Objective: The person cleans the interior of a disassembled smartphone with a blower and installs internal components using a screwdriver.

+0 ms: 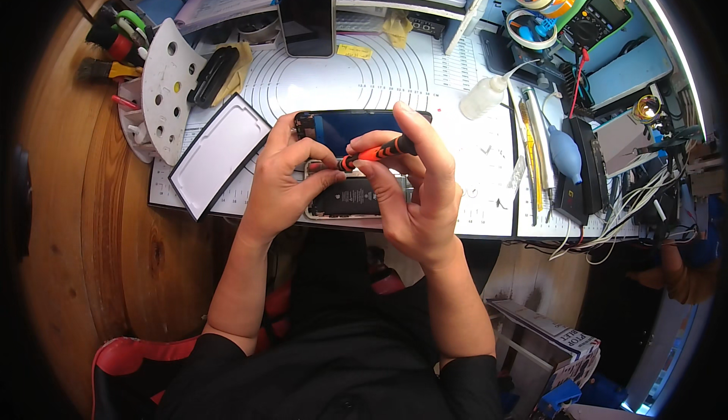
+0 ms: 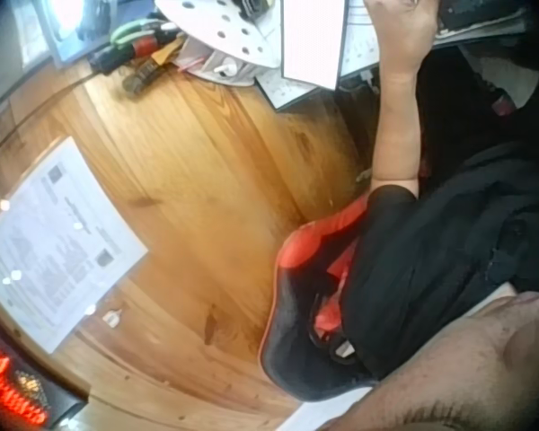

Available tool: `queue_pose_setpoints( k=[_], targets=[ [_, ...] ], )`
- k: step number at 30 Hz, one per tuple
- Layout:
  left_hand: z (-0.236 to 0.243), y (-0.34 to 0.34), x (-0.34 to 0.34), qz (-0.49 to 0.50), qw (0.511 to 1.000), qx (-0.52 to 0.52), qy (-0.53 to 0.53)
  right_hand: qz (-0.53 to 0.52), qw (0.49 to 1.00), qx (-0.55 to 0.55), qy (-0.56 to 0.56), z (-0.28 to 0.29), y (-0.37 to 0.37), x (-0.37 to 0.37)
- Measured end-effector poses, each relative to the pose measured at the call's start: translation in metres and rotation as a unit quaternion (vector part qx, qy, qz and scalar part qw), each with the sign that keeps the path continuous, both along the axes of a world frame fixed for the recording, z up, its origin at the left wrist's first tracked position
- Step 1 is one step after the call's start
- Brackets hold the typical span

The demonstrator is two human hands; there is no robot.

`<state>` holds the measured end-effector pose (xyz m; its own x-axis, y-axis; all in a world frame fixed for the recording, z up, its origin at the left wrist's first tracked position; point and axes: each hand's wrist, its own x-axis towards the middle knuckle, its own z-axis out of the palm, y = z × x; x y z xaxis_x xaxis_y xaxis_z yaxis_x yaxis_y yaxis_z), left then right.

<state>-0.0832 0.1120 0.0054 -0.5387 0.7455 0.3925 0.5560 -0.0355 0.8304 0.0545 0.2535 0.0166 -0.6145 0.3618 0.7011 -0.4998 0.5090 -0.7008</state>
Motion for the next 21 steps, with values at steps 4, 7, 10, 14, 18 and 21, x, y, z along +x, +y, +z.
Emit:
queue_pose_setpoints(
  k=[4,7,10,14,18,21],
  targets=[
    [-0.0021,0.0006,-0.0003,-0.002,1.0,0.003,0.001,0.0,1.0,0.003,0.001,0.0006,0.0003,0.0001],
    [0.001,0.0002,0.0014,-0.001,1.0,-0.007,-0.03,-0.007,1.0,0.003,-0.001,0.0007,-0.0004,-0.0003],
    [0.0001,0.0004,0.0016,0.001,1.0,-0.006,-0.029,-0.007,1.0,0.007,0.002,0.0006,0.001,-0.0003],
    [0.0005,0.0004,0.0016,0.0,1.0,0.003,-0.02,-0.006,1.0,0.012,-0.001,0.0014,0.0018,0.0005],
    [0.0009,0.0007,0.0009,0.0,1.0,0.0,-0.018,-0.005,1.0,0.011,0.005,0.0016,0.0021,-0.0003],
    [0.0005,0.0006,0.0014,0.001,1.0,-0.001,-0.02,-0.003,1.0,0.017,0.009,0.0018,0.0019,-0.0004]
  ],
)
